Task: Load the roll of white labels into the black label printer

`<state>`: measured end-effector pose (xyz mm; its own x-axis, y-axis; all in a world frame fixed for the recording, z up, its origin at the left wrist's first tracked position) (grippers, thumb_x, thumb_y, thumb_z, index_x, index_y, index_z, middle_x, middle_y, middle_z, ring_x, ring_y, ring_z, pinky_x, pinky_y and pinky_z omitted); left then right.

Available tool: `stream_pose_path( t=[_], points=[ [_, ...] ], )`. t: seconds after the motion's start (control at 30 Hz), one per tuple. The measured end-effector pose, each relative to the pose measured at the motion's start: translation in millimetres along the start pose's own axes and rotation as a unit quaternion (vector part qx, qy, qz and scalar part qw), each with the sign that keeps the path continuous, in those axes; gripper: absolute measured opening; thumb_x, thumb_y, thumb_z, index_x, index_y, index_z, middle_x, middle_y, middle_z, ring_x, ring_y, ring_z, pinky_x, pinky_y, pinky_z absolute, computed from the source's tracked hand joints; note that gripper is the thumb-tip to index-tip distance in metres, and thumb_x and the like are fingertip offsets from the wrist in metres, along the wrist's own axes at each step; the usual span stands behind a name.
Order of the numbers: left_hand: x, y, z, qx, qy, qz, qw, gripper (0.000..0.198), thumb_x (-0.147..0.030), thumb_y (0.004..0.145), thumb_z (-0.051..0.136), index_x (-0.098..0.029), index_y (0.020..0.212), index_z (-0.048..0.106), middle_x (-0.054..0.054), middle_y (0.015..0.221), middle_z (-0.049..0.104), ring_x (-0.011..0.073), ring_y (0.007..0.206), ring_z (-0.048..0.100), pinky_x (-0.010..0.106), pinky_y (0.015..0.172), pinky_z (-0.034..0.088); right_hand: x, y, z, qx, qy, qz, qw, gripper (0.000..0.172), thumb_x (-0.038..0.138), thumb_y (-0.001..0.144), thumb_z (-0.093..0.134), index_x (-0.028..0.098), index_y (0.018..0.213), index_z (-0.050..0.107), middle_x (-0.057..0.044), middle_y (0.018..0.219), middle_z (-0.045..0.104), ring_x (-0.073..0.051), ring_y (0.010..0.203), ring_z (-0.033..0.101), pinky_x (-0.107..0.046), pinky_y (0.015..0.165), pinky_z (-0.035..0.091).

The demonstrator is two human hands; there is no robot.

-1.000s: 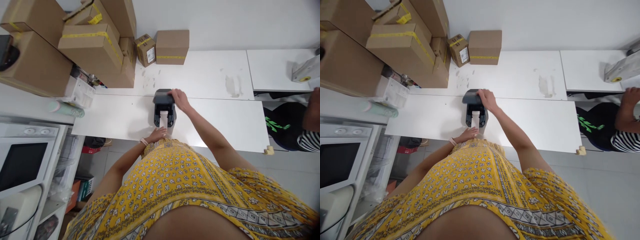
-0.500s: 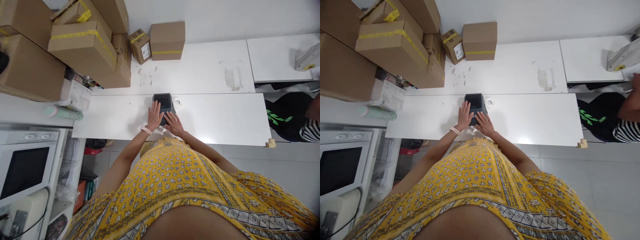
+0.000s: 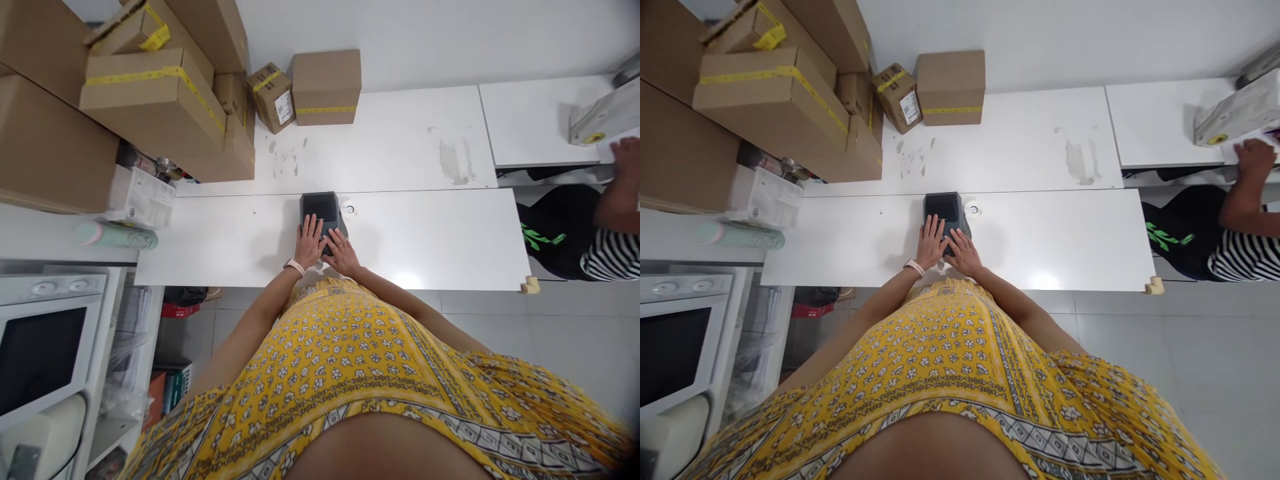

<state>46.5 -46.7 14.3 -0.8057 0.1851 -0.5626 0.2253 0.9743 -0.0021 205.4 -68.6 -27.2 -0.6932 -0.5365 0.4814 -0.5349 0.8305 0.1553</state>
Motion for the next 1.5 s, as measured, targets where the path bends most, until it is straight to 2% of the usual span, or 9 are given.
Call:
stream_pose_path(
  t=[0.1, 0.2, 0.3, 0.43, 0.67, 0.87, 1.03, 1.23, 1.5],
  points=[
    [9, -17, -0.5, -0.049, -0.084, -0.089, 0.991, 0.066, -0.051, 0.097, 0.04, -0.018, 0.154, 0.029, 0.01, 0.163, 0.016, 0.0238, 0.151, 0.006, 0.045, 0.121, 0.011, 4, 5, -13, -0.021, 0.023, 0.017, 0.999, 0.05, 0.041, 0.101, 0.036, 0.019, 0.145, 0.044, -0.009, 0.157, 0.036, -0.025, 0.149, 0.023, -0.047, 0.116, 0.028],
    [29, -46, 3.1, -0.121, -0.207, -0.282, 0.929, 0.065, -0.057, 0.094, 0.043, -0.019, 0.147, 0.04, 0.013, 0.157, 0.033, 0.0252, 0.146, 0.027, 0.041, 0.116, 0.027, 5, 15, -23, -0.041, 0.044, 0.057, 0.997, 0.044, 0.039, 0.102, 0.032, 0.022, 0.136, 0.054, -0.008, 0.149, 0.048, -0.024, 0.141, 0.036, -0.046, 0.114, 0.032],
    [43, -68, 13.5, 0.013, -0.386, -0.425, 0.819, 0.064, -0.067, 0.088, 0.046, -0.014, 0.119, 0.063, 0.017, 0.129, 0.062, 0.0277, 0.118, 0.059, 0.039, 0.099, 0.046, 3, 29, -23, -0.042, 0.042, 0.078, 0.995, 0.047, 0.043, 0.101, 0.034, 0.021, 0.139, 0.051, -0.008, 0.153, 0.041, -0.026, 0.143, 0.033, -0.047, 0.114, 0.032],
    [42, -75, 17.5, 0.186, -0.549, -0.413, 0.703, 0.065, -0.075, 0.077, 0.056, -0.014, 0.096, 0.07, 0.016, 0.112, 0.07, 0.0245, 0.098, 0.067, 0.035, 0.086, 0.051, 2, 38, -13, -0.018, 0.029, 0.059, 0.998, 0.053, 0.045, 0.101, 0.032, 0.023, 0.148, 0.039, -0.003, 0.163, 0.02, -0.024, 0.151, 0.011, -0.048, 0.12, 0.024],
    [33, -56, 46.2, 0.158, -0.527, -0.428, 0.717, 0.039, -0.046, 0.068, 0.081, -0.014, 0.088, 0.069, 0.008, 0.084, 0.072, 0.0209, 0.082, 0.068, 0.038, 0.085, 0.051, 1, 34, -8, -0.023, 0.005, 0.044, 0.999, 0.052, 0.041, 0.103, 0.024, 0.024, 0.151, 0.036, -0.002, 0.164, 0.017, -0.021, 0.152, 0.007, -0.045, 0.119, 0.026],
    [28, -51, 62.9, 0.105, -0.569, -0.446, 0.683, 0.017, -0.023, 0.074, 0.078, -0.014, 0.081, 0.065, 0.005, 0.078, 0.071, 0.0175, 0.075, 0.067, 0.035, 0.082, 0.055, 4, 34, -10, -0.028, 0.013, 0.05, 0.998, 0.05, 0.04, 0.102, 0.027, 0.025, 0.149, 0.038, -0.001, 0.163, 0.02, -0.022, 0.151, 0.011, -0.047, 0.117, 0.028],
    [22, -56, 52.9, 0.099, -0.521, -0.413, 0.741, 0.018, -0.025, 0.072, 0.079, -0.014, 0.074, 0.065, 0.004, 0.069, 0.068, 0.0172, 0.068, 0.066, 0.034, 0.075, 0.055, 4, 45, -14, -0.042, 0.054, 0.119, 0.991, 0.055, 0.045, 0.095, 0.045, 0.024, 0.146, 0.041, -0.007, 0.162, 0.023, -0.029, 0.148, 0.02, -0.051, 0.115, 0.029],
    [39, -69, 32.3, 0.16, -0.405, -0.43, 0.791, 0.02, -0.026, 0.065, 0.08, -0.016, 0.073, 0.065, 0.004, 0.066, 0.067, 0.018, 0.069, 0.066, 0.032, 0.074, 0.05, -22, 63, -1, 0.039, 0.119, 0.353, 0.927, 0.121, 0.053, 0.068, 0.077, 0.01, 0.155, 0.005, -0.026, 0.159, 0.015, -0.04, 0.143, 0.029, -0.055, 0.109, 0.036],
    [86, -66, -14.1, -0.004, -0.391, -0.47, 0.791, 0.037, -0.037, 0.073, 0.072, -0.014, 0.101, 0.065, 0.014, 0.105, 0.071, 0.0181, 0.084, 0.069, 0.031, 0.08, 0.048, -21, 72, 4, -0.001, 0.131, 0.328, 0.935, 0.113, 0.047, 0.065, 0.078, 0.013, 0.153, 0.015, -0.022, 0.156, 0.028, -0.041, 0.147, 0.017, -0.061, 0.116, 0.02]
  ],
)
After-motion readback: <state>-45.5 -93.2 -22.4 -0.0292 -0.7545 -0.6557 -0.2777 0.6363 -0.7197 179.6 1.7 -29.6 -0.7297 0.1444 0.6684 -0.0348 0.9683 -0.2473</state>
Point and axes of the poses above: each hand's wrist, its own y-axis towards the middle knuckle, its own z-axis out of the palm, x = y × z, the point moved 2 cm from there along y, towards the middle knuckle
